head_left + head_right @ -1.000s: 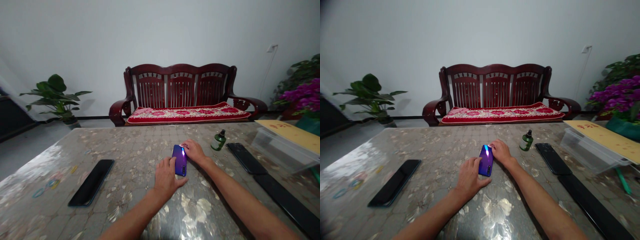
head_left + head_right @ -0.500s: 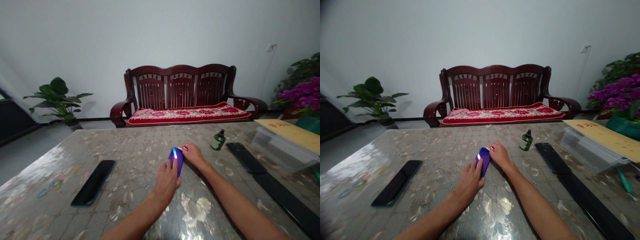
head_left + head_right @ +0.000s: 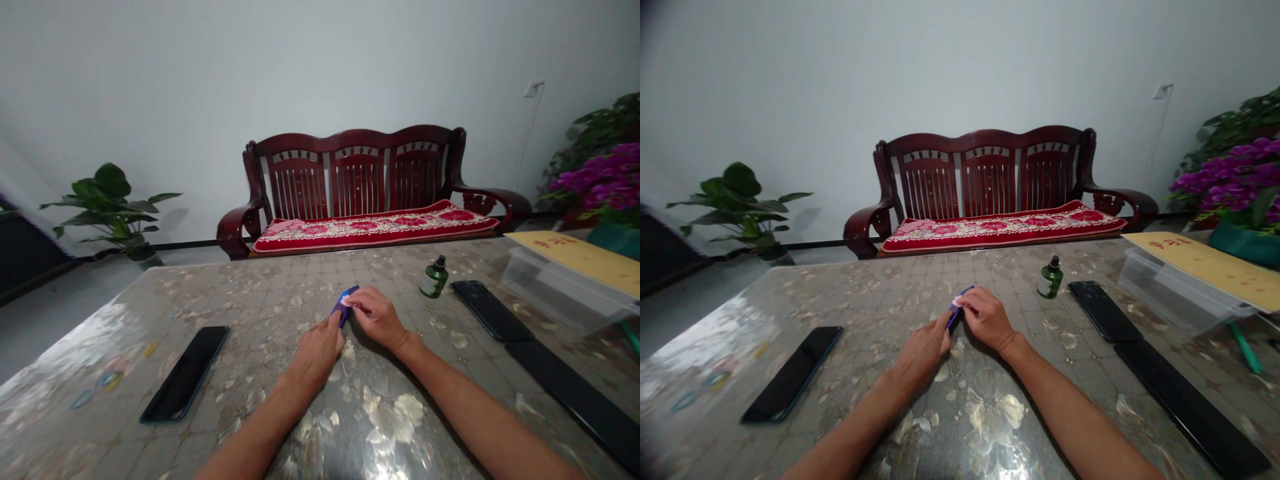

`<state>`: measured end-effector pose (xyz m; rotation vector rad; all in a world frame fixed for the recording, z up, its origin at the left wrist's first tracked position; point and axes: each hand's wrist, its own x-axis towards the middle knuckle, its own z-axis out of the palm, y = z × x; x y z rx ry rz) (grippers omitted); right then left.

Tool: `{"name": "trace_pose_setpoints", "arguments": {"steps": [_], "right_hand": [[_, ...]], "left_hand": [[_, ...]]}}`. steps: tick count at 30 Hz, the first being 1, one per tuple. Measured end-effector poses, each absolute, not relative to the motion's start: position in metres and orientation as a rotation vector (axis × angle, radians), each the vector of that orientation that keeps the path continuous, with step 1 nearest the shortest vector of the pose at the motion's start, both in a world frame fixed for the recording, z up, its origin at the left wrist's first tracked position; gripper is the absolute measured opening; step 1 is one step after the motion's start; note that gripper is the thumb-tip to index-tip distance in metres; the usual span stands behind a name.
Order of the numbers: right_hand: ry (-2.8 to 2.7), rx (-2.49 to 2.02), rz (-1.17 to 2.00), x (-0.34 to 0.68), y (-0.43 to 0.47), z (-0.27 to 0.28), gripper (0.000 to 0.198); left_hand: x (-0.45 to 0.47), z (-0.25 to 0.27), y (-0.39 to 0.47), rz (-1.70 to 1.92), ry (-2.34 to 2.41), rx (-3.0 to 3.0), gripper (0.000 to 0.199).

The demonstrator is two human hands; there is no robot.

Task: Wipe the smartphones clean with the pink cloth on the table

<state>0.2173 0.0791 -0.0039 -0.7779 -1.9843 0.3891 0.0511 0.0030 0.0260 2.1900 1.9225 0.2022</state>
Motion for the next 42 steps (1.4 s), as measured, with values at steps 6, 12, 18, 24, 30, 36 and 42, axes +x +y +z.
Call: {"name": "trace_pose_setpoints", "arguments": {"steps": [6, 12, 18, 24, 30, 36, 42], "right_hand": [[-1.960, -0.891, 0.382, 0.216, 0.091, -0.003, 0.027], [-1.298, -1.145, 1.035, 0.207, 0.125, -0.010, 0.025], [-1.141, -1.077, 1.323, 0.203, 0.137, -0.011, 0.034], [-1.140, -1.017, 1.434, 0.203, 0.146, -0.010, 0.033], [-1.162, -0.969, 1.490, 0.203, 0.148, -0.011, 0.038], [-1.206, -0.930, 1.467, 0.206, 0.141, -0.011, 0.037], [-1.449, -0.909, 1.379, 0.217, 0.130, -0.006, 0.040]], "left_hand": [[0.041, 0.025, 0.007, 0.227, 1.908, 2.188, 0.044], [0.035, 0.026, 0.008, 0.314, 1.873, 2.167, 0.042], [0.026, 0.029, 0.010, 0.361, 1.787, 2.161, 0.043], [0.011, 0.023, 0.017, 0.497, 1.657, 2.147, 0.043], [0.005, 0.018, 0.017, 0.497, 1.685, 2.158, 0.043], [0.004, 0.017, 0.015, 0.434, 1.798, 2.173, 0.042], [-0.010, 0.008, 0.020, 0.581, 1.811, 2.106, 0.045]]}}
